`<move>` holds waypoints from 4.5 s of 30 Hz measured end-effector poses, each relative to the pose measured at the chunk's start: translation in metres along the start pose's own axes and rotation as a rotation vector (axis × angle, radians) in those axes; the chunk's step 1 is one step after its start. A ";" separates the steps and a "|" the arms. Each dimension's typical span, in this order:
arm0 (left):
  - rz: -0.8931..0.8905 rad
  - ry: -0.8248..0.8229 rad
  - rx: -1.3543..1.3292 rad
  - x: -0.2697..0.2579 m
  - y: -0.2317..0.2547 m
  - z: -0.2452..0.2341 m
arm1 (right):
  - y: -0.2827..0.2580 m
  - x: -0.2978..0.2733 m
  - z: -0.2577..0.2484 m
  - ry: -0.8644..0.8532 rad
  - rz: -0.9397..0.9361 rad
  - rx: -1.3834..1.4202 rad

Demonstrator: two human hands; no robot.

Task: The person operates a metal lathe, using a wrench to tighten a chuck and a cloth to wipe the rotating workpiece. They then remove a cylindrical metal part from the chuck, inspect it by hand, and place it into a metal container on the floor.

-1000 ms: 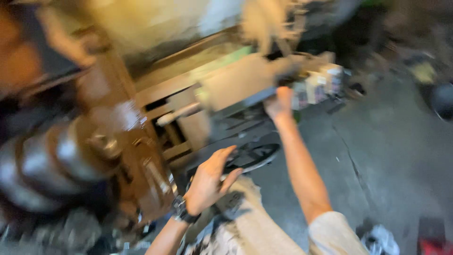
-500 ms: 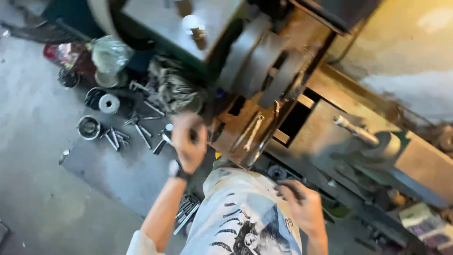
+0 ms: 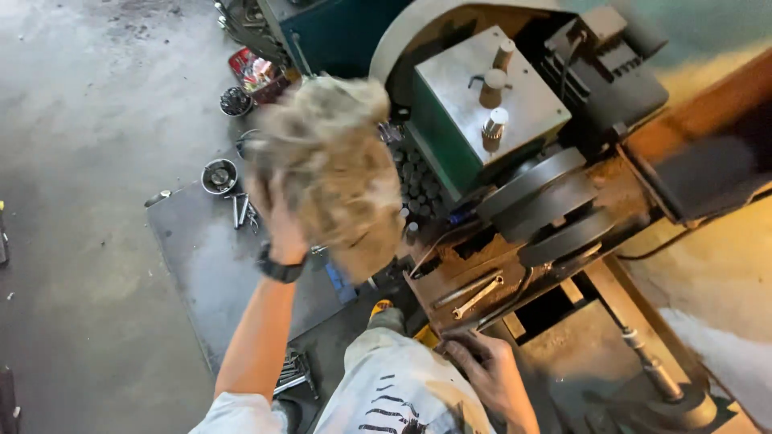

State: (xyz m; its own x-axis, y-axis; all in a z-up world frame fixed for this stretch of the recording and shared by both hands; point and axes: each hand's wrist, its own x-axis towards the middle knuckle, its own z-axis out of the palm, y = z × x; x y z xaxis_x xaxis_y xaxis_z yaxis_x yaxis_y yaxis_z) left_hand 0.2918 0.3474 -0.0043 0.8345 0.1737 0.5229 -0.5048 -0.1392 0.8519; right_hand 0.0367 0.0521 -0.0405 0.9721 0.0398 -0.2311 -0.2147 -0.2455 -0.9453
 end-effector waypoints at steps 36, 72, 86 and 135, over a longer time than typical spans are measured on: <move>-0.542 0.077 -0.478 -0.092 -0.007 -0.006 | -0.009 0.065 -0.012 -0.091 -0.023 0.510; 0.648 -0.980 0.329 -0.007 0.035 0.399 | 0.117 0.037 -0.114 0.786 -0.355 0.639; 0.135 -1.114 0.935 -0.019 0.009 0.380 | 0.130 0.077 -0.116 0.580 -0.263 0.778; -0.355 -0.664 0.292 -0.190 -0.071 0.160 | 0.102 0.060 -0.114 0.657 -0.219 0.913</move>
State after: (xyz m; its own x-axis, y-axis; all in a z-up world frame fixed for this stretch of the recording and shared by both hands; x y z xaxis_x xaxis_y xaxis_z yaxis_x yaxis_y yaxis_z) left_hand 0.2049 0.1684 -0.1688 0.9376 -0.3473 0.0187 -0.1838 -0.4492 0.8743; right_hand 0.0834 -0.0809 -0.1249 0.8011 -0.5842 -0.1302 0.2376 0.5099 -0.8267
